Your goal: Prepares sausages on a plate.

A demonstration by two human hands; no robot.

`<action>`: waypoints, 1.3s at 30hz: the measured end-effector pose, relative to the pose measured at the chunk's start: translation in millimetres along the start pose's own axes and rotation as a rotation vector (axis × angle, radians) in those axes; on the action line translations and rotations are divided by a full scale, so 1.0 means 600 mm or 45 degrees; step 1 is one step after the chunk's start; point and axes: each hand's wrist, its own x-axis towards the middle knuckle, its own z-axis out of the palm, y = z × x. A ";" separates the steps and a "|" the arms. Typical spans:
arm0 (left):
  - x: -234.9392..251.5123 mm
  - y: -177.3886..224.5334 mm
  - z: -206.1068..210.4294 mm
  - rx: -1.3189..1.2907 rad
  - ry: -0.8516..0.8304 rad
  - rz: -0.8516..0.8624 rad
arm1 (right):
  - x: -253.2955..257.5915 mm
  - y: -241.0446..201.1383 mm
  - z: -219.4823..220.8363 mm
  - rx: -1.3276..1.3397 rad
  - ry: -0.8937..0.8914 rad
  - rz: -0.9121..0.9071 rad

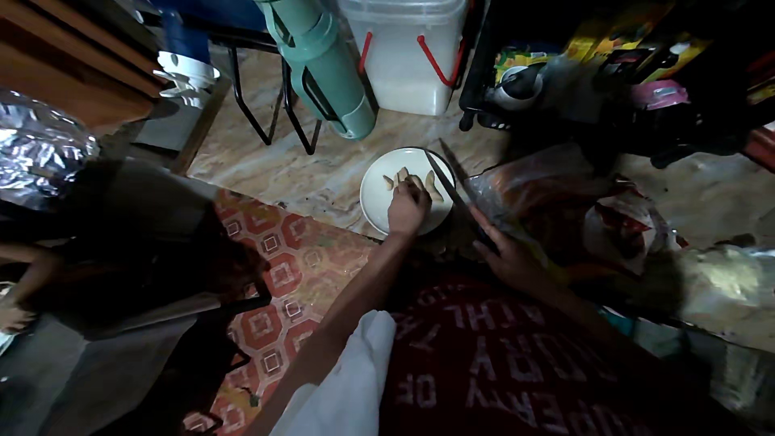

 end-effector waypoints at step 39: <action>-0.034 -0.092 -0.068 -0.115 0.158 -0.075 | 0.076 -0.070 0.052 -0.325 -0.488 -0.011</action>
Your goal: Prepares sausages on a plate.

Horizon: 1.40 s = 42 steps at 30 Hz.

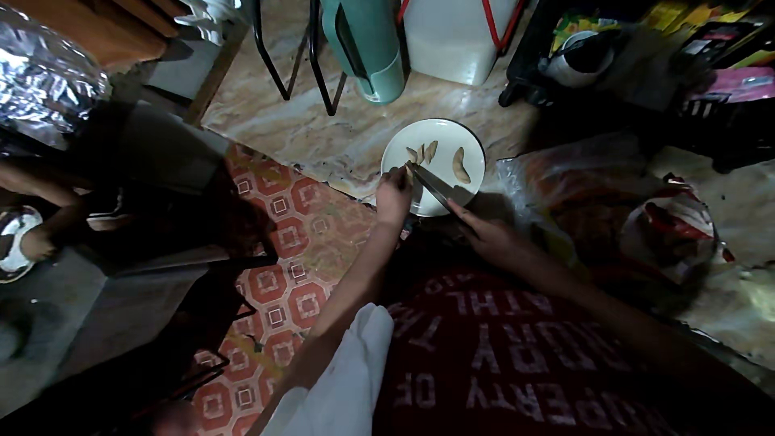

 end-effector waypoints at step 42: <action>0.020 -0.005 0.013 -0.030 0.121 0.111 | 0.021 -0.032 -0.007 -0.172 -0.119 0.174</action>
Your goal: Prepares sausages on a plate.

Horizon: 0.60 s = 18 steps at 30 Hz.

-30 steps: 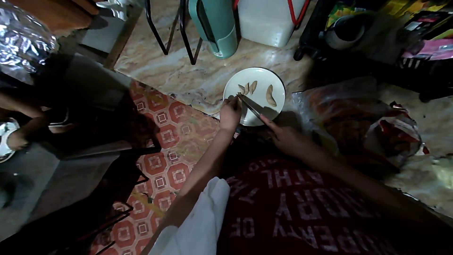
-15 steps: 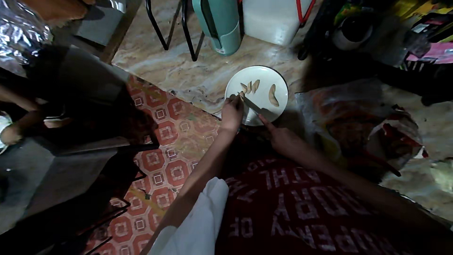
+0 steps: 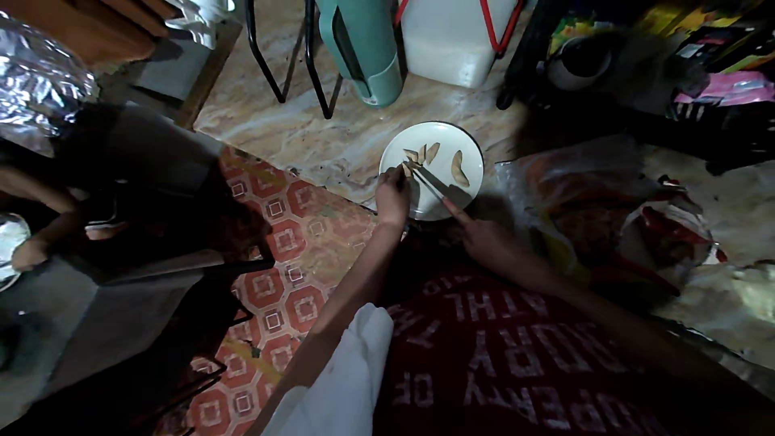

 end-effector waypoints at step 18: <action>-0.001 0.006 0.005 0.030 -0.002 -0.074 | 0.003 -0.009 0.005 0.018 -0.094 0.020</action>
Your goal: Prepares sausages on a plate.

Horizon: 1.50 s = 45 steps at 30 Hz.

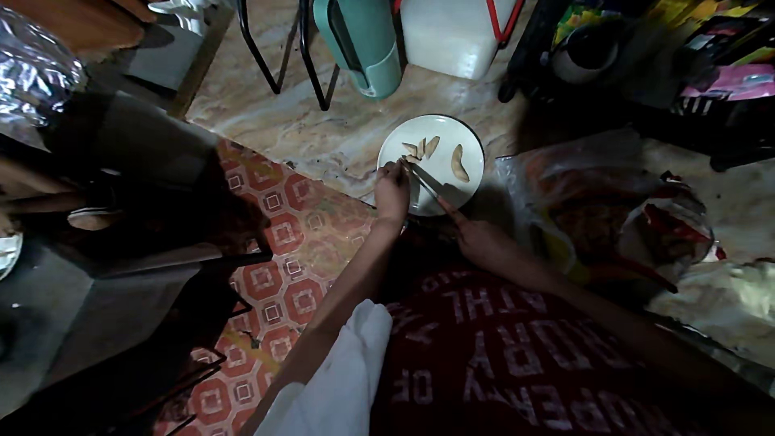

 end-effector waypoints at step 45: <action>-0.012 -0.005 0.013 -0.043 0.028 -0.017 | -0.010 0.017 0.016 0.011 0.117 -0.104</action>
